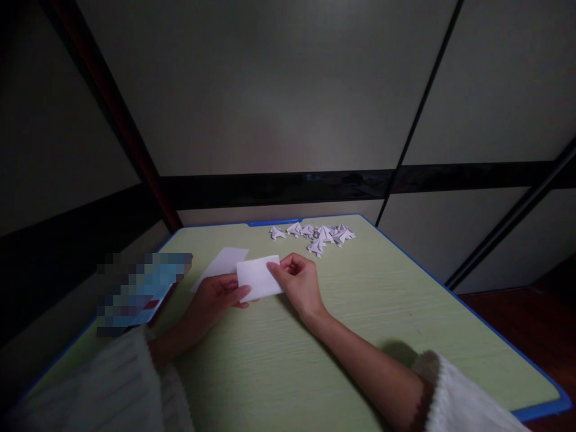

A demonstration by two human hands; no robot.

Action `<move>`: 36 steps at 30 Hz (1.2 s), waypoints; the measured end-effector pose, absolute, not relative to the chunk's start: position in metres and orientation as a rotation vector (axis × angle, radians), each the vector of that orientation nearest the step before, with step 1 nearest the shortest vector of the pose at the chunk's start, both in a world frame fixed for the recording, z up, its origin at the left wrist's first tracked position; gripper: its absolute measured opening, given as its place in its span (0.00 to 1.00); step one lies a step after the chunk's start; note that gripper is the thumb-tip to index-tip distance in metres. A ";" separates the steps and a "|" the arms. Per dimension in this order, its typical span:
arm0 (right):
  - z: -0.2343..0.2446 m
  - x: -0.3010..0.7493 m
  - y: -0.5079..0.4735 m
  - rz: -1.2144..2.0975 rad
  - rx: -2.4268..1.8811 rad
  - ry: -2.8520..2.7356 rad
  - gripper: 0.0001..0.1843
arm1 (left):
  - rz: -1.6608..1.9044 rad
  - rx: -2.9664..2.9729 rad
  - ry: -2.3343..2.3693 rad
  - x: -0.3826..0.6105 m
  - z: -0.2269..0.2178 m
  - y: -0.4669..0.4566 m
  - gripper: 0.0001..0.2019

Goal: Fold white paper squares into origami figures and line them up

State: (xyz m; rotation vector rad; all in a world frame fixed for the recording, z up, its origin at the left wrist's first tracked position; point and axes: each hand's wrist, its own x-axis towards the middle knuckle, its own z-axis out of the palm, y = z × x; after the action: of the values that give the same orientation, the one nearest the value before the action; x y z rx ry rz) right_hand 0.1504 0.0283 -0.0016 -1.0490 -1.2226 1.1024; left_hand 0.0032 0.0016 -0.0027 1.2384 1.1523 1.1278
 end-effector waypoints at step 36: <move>-0.002 0.148 0.028 1.167 -0.910 -1.160 0.18 | 1.152 1.266 1.257 0.002 -0.003 0.003 0.06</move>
State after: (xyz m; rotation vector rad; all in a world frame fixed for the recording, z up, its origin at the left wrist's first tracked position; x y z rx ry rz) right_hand 0.1476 0.0275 -0.0019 -0.9105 -1.1600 1.1668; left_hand 0.0016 0.0033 -0.0030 1.2660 1.2565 1.1518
